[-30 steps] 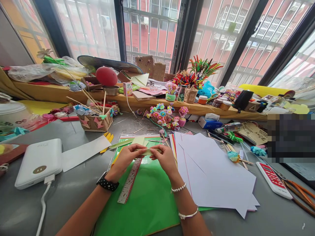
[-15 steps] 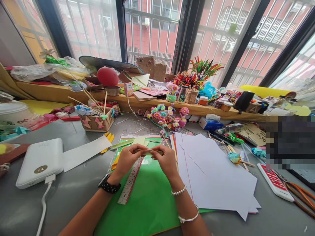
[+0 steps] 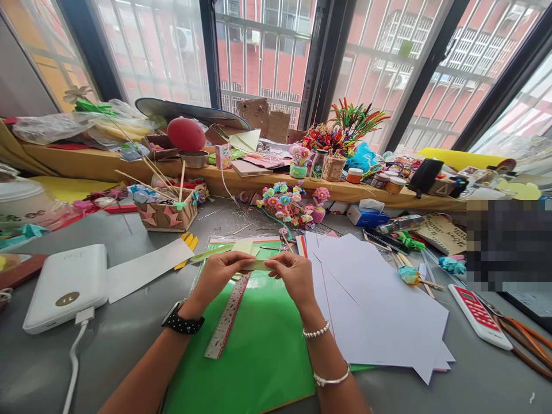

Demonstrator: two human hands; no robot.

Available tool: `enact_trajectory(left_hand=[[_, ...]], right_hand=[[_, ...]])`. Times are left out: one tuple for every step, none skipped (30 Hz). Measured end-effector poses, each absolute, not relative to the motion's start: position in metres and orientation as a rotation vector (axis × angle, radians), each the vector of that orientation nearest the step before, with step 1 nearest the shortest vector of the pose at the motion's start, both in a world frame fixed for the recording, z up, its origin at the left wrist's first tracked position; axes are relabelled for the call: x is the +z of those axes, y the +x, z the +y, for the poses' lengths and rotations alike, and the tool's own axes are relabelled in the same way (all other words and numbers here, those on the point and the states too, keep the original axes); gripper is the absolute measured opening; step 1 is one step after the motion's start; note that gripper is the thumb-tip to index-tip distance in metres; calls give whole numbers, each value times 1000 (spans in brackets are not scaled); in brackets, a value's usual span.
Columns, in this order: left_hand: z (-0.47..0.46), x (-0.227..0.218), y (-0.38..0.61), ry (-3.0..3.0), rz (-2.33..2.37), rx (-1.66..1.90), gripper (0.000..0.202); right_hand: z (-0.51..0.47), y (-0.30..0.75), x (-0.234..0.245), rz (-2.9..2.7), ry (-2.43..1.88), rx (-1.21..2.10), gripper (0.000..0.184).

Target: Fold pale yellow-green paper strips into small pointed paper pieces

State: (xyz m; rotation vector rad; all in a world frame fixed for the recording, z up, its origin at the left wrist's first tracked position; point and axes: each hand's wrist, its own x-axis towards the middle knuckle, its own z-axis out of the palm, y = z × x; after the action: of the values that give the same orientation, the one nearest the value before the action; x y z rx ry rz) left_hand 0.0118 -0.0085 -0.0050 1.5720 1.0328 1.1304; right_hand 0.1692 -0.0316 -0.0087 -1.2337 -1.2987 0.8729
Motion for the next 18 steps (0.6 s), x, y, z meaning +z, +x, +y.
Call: enact_trajectory(left_hand=[[-8,-5,11,1567,1044,1132,17],[-8,-5,11,1559,1050,1133,17],[-8,-5,11,1547,1050,1133,18],[-7,-5,10,1530,1042,1135,18],[-7,-6,10,1513,1033,1134,19],[-6,-6,10,1501,1022,1133,19],[-5,-7,10,1495,1013,1129,20],[-4,-8,9,1493,1005,1124,20],[-3,-8,9,1491,997,1117,21],[-2,-9,9,1489,989,1108,21],[-1,-9,8,1485,983,1099,21],[0,-9,8,1480,979,1094,20],[0,-9,8,1475,979,1090,20],[0,-9,7,1473,982,1090,19],[0,-8,7,1471,988,1092,19],[0,-8,7,1467,993,1095,19],[0,-8,7,1463,997,1098,18],[0,-8,7,1459,997,1100,18]], right_hand=[[-32,170,-9,-1293,-1242,860,16],[-32,170,-9,-1289,-1246,858,16],[-31,171,-9,-1283,-1244,867,16],[-31,171,-9,-1277,-1237,887,16],[-30,172,-9,-1272,-1226,913,17],[-30,172,-9,-1268,-1213,943,18],[-29,173,-10,-1266,-1199,972,19],[-28,174,-10,-1267,-1185,999,20],[-28,174,-10,-1268,-1174,1020,21],[-27,175,-10,-1271,-1165,1035,22],[-27,175,-10,-1271,-1160,1043,22],[-27,175,-10,-1269,-1162,1048,23],[-28,175,-10,-1266,-1169,1049,22],[-28,175,-9,-1258,-1182,1042,22],[-28,175,-9,-1247,-1198,1029,21],[-29,175,-8,-1234,-1214,1012,20],[-29,175,-8,-1218,-1228,993,19],[-29,175,-8,-1202,-1235,977,18]])
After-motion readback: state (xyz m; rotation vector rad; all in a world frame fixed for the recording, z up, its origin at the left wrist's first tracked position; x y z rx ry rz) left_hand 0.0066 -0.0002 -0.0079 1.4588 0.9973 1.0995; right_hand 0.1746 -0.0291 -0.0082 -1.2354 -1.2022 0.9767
